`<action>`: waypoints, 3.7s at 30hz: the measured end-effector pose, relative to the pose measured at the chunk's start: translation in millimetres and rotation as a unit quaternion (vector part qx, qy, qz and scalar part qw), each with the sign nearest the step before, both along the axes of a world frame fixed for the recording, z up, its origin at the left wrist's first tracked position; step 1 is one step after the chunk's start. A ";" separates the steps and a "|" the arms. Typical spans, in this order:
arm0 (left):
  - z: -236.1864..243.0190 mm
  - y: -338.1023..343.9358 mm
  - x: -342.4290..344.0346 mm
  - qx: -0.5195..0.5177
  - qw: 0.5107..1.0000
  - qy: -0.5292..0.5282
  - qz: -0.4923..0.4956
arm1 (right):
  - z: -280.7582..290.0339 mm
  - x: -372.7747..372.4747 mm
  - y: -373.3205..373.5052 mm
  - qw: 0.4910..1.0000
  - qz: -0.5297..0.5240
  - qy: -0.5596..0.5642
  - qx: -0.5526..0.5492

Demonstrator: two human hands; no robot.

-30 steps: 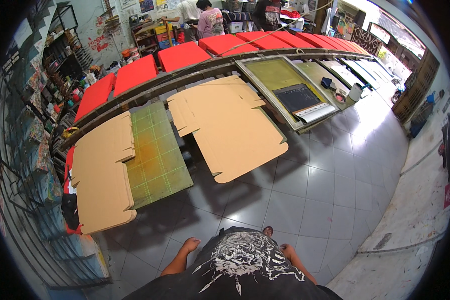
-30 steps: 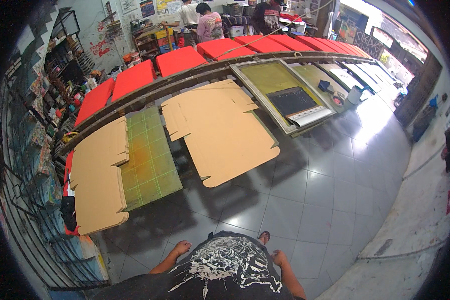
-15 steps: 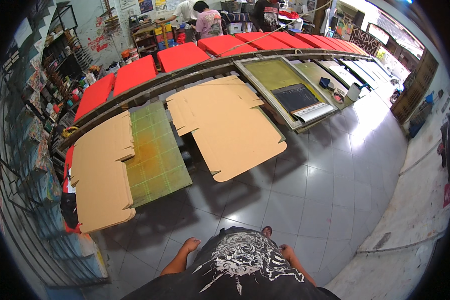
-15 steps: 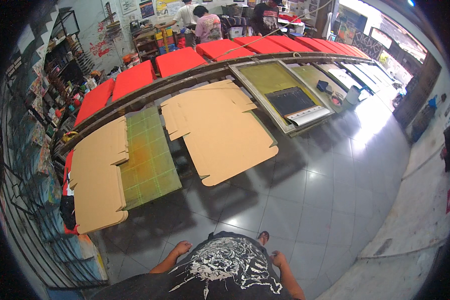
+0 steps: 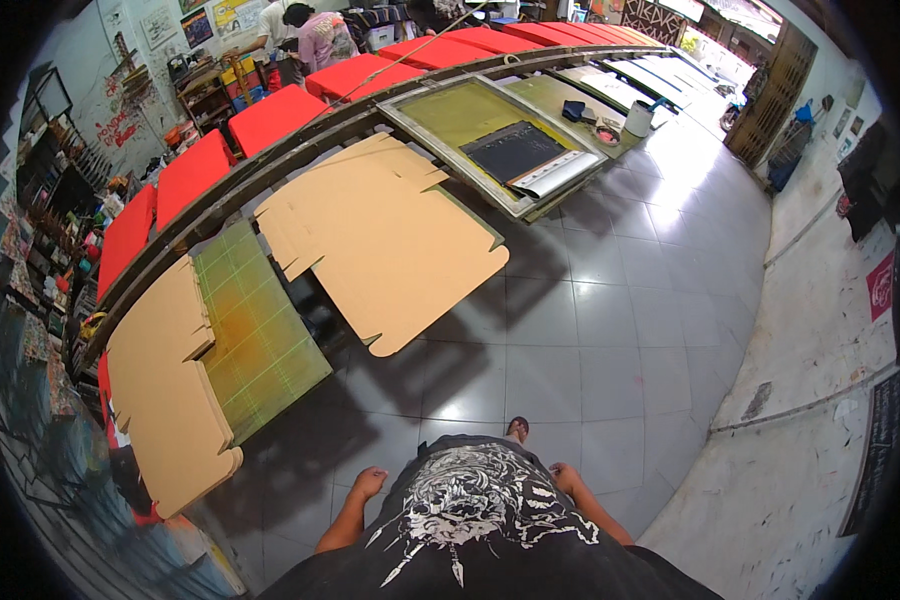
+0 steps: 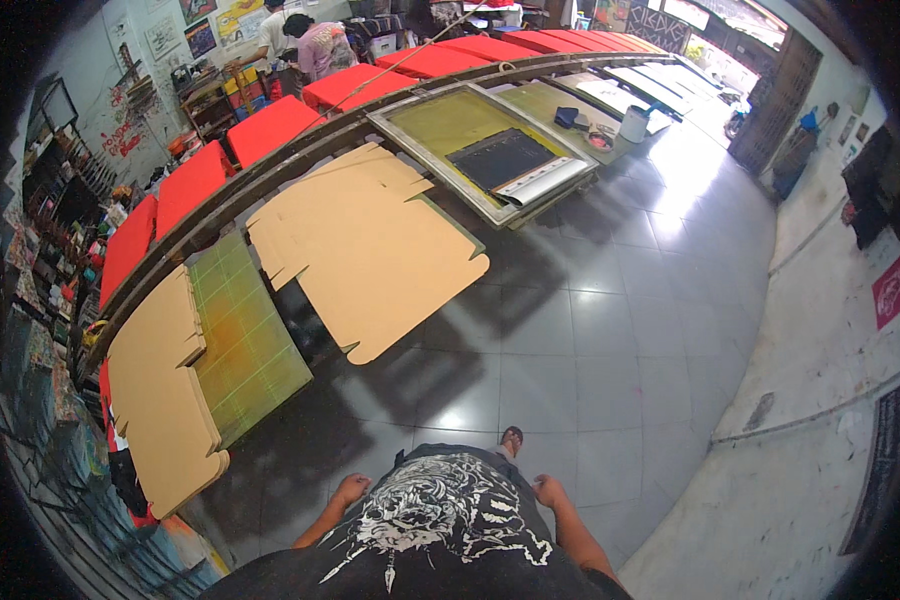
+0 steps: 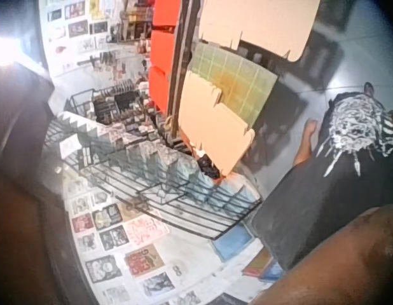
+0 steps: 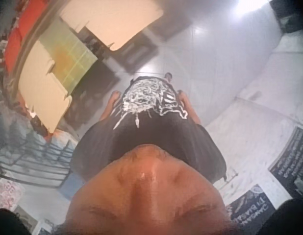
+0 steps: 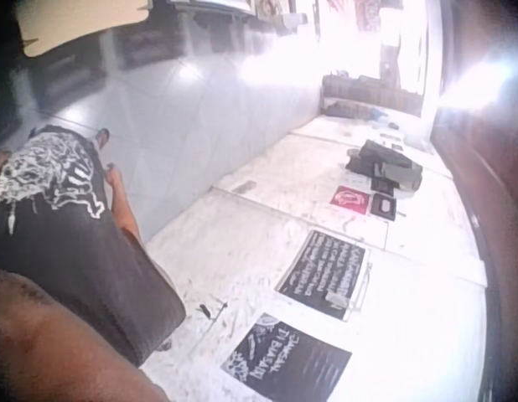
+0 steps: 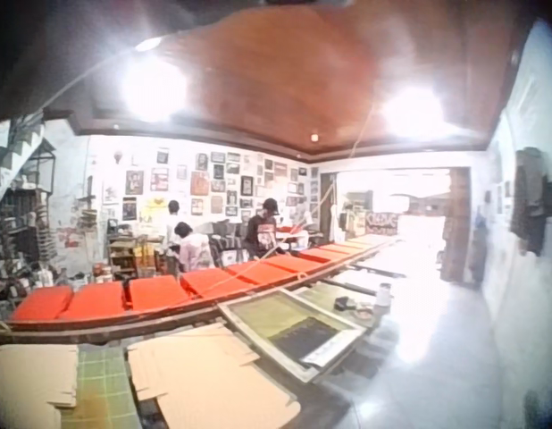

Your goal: The person positions cardboard and a white paper sheet on screen printing stations, lowers the printing frame, and presses ink through the screen onto the paper.

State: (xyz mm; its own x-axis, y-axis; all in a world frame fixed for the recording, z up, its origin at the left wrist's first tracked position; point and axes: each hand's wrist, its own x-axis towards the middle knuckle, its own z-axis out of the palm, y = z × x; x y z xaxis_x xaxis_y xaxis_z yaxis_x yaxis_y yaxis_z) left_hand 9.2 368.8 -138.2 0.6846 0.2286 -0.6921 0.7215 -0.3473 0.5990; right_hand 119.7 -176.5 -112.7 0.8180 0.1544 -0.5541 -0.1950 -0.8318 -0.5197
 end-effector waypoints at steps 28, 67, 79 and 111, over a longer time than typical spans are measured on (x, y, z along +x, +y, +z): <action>28.7 -165.2 204.8 0.041 0.997 0.023 -0.058 | -27.6 149.6 -209.0 0.992 -0.095 0.049 0.067; 200.1 -462.8 736.5 0.052 0.990 -0.130 -0.005 | 331.1 809.6 -151.2 0.911 0.281 -0.244 0.175; 358.4 -431.5 696.8 0.224 0.897 -0.296 0.238 | 320.4 864.4 -12.3 0.718 0.581 -0.336 0.185; 281.8 -777.6 1121.0 -0.230 0.957 -0.178 -0.016 | 265.2 1509.0 -536.1 0.942 -0.138 -0.304 0.027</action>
State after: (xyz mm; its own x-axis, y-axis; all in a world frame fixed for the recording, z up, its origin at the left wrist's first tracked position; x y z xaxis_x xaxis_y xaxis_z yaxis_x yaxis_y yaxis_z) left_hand 1130.1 -408.7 143.6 0.8976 -0.0697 -0.4354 0.4360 -0.0063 0.8999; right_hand 1628.8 -712.6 152.6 0.9949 -0.0954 0.0326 -0.0519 -0.7621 -0.6454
